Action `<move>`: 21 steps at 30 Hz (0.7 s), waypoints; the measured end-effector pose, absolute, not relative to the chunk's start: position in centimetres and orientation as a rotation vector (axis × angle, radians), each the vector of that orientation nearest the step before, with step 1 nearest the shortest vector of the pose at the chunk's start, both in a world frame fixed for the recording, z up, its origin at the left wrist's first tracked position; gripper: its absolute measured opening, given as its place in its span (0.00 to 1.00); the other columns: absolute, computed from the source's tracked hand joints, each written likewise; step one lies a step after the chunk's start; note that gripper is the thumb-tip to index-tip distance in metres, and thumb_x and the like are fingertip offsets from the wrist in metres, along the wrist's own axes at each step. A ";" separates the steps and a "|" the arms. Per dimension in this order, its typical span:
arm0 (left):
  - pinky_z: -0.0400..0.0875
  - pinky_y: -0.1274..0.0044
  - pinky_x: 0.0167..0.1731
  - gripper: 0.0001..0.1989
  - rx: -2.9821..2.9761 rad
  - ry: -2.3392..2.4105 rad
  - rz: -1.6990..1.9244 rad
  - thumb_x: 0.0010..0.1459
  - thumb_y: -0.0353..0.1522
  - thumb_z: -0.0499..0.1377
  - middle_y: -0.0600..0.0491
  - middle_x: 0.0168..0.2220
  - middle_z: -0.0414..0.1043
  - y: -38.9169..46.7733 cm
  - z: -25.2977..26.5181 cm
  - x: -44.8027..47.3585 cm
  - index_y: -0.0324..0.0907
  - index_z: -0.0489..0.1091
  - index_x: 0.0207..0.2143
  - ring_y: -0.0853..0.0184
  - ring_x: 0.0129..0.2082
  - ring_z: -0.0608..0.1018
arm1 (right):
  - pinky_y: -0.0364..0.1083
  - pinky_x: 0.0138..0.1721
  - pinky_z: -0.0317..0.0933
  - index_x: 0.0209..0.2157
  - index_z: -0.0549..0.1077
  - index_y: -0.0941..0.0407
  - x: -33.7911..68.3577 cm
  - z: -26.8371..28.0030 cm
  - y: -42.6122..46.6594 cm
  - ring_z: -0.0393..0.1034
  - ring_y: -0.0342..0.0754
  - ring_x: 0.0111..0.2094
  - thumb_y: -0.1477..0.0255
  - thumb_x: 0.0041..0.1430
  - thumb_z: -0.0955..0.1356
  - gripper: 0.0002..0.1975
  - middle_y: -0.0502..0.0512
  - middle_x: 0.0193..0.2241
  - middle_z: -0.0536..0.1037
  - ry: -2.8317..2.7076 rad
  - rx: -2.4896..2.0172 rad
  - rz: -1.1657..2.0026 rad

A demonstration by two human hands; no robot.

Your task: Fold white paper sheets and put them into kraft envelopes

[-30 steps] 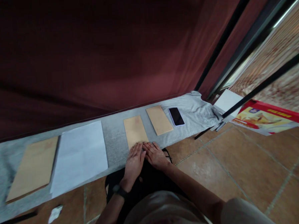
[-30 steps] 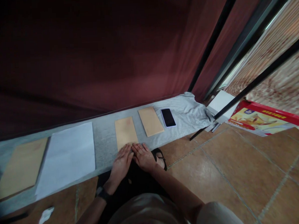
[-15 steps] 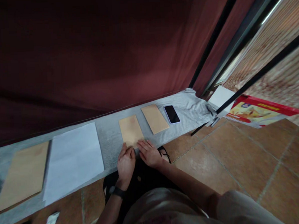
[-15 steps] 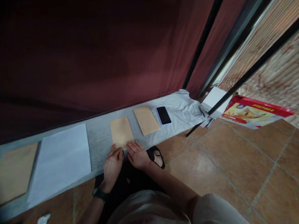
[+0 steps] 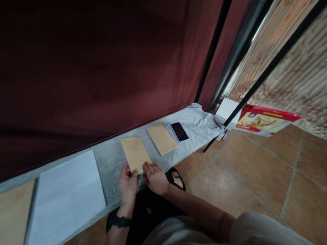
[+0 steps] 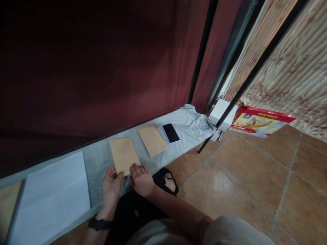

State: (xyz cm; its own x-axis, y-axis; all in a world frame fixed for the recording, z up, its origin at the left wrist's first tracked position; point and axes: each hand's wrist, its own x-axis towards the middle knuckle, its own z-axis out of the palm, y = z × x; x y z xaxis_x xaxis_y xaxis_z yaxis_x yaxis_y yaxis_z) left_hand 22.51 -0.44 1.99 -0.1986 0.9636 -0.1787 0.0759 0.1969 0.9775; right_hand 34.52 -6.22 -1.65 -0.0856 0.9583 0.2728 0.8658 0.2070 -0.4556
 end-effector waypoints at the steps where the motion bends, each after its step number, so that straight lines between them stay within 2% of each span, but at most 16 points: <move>1: 0.75 0.76 0.38 0.28 1.084 1.469 1.170 0.48 0.23 0.63 0.56 0.31 0.76 -0.7 2.8 23.2 0.42 0.70 0.54 0.68 0.30 0.78 | 0.55 0.63 0.60 0.65 0.65 0.61 34.7 -1.1 -6.0 0.66 0.58 0.61 0.69 0.69 0.64 0.26 0.67 0.63 0.69 -1.945 -1.703 0.239; 3: 0.75 0.76 0.38 0.27 1.174 1.372 1.173 0.51 0.27 0.64 0.55 0.32 0.76 -1.2 4.2 24.6 0.42 0.71 0.55 0.66 0.32 0.78 | 0.56 0.59 0.63 0.63 0.67 0.58 35.4 0.0 -5.6 0.69 0.58 0.57 0.70 0.69 0.64 0.23 0.66 0.60 0.72 -1.842 -1.722 0.269; 5: 0.76 0.75 0.41 0.26 1.247 1.276 1.145 0.54 0.33 0.66 0.50 0.39 0.77 -1.7 5.1 25.8 0.43 0.71 0.56 0.63 0.39 0.80 | 0.55 0.56 0.66 0.58 0.73 0.54 36.3 1.0 -5.2 0.71 0.56 0.53 0.70 0.70 0.62 0.18 0.63 0.54 0.75 -1.654 -1.696 0.364; 7: 0.74 0.74 0.48 0.25 1.206 1.284 1.126 0.56 0.36 0.67 0.47 0.51 0.76 -2.1 5.0 26.5 0.46 0.72 0.56 0.61 0.51 0.77 | 0.52 0.52 0.69 0.45 0.78 0.53 37.3 1.3 -4.8 0.72 0.53 0.46 0.67 0.71 0.61 0.14 0.59 0.45 0.77 -1.346 -1.630 0.533; 9: 0.73 0.72 0.53 0.22 1.075 1.377 1.108 0.58 0.36 0.66 0.45 0.57 0.72 -2.5 4.0 26.7 0.46 0.71 0.55 0.60 0.57 0.75 | 0.50 0.45 0.72 0.32 0.76 0.53 38.1 1.0 -4.5 0.73 0.49 0.38 0.62 0.69 0.63 0.16 0.55 0.35 0.75 -0.969 -1.518 0.784; 10: 0.73 0.70 0.52 0.21 0.996 1.415 1.082 0.58 0.36 0.65 0.44 0.55 0.73 -2.7 3.3 26.7 0.45 0.71 0.54 0.60 0.55 0.76 | 0.50 0.42 0.73 0.27 0.74 0.53 38.3 0.6 -4.5 0.72 0.48 0.34 0.59 0.66 0.66 0.17 0.52 0.30 0.73 -0.793 -1.447 0.925; 12: 0.77 0.69 0.45 0.19 0.860 1.396 0.980 0.57 0.36 0.66 0.44 0.47 0.78 -3.1 1.9 26.6 0.42 0.71 0.50 0.60 0.45 0.81 | 0.49 0.37 0.73 0.24 0.70 0.53 38.5 -0.2 -4.7 0.70 0.46 0.28 0.54 0.60 0.70 0.19 0.49 0.23 0.71 -0.552 -1.316 1.156; 15: 0.75 0.75 0.32 0.19 0.751 1.286 0.879 0.50 0.37 0.70 0.50 0.34 0.79 -3.6 0.3 26.5 0.40 0.73 0.43 0.66 0.29 0.80 | 0.46 0.30 0.72 0.24 0.69 0.54 38.7 -1.3 -5.4 0.69 0.44 0.23 0.51 0.49 0.76 0.23 0.47 0.19 0.71 -0.411 -1.244 1.311; 18: 0.69 0.79 0.25 0.20 0.778 1.286 0.898 0.42 0.38 0.73 0.54 0.28 0.76 -3.6 -0.1 26.5 0.40 0.74 0.36 0.71 0.23 0.75 | 0.44 0.27 0.71 0.26 0.70 0.56 39.3 -1.4 -6.0 0.71 0.44 0.22 0.51 0.42 0.79 0.25 0.48 0.20 0.73 -0.325 -1.237 1.323; 21: 0.65 0.80 0.24 0.19 0.870 1.253 0.951 0.39 0.39 0.73 0.56 0.25 0.74 -3.0 0.4 26.7 0.39 0.75 0.33 0.73 0.21 0.71 | 0.44 0.27 0.72 0.31 0.70 0.55 40.5 -0.8 -6.0 0.72 0.44 0.22 0.53 0.44 0.78 0.24 0.47 0.22 0.74 -0.262 -1.209 1.269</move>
State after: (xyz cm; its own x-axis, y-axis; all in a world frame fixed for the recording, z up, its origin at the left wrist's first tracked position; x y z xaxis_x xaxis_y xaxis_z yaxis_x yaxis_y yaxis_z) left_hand 26.72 -3.03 0.39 0.0625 0.9286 -0.3658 -0.1022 0.3706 0.9232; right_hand 40.52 -5.98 -0.77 0.3584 0.8226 -0.4414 -0.5802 -0.1741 -0.7956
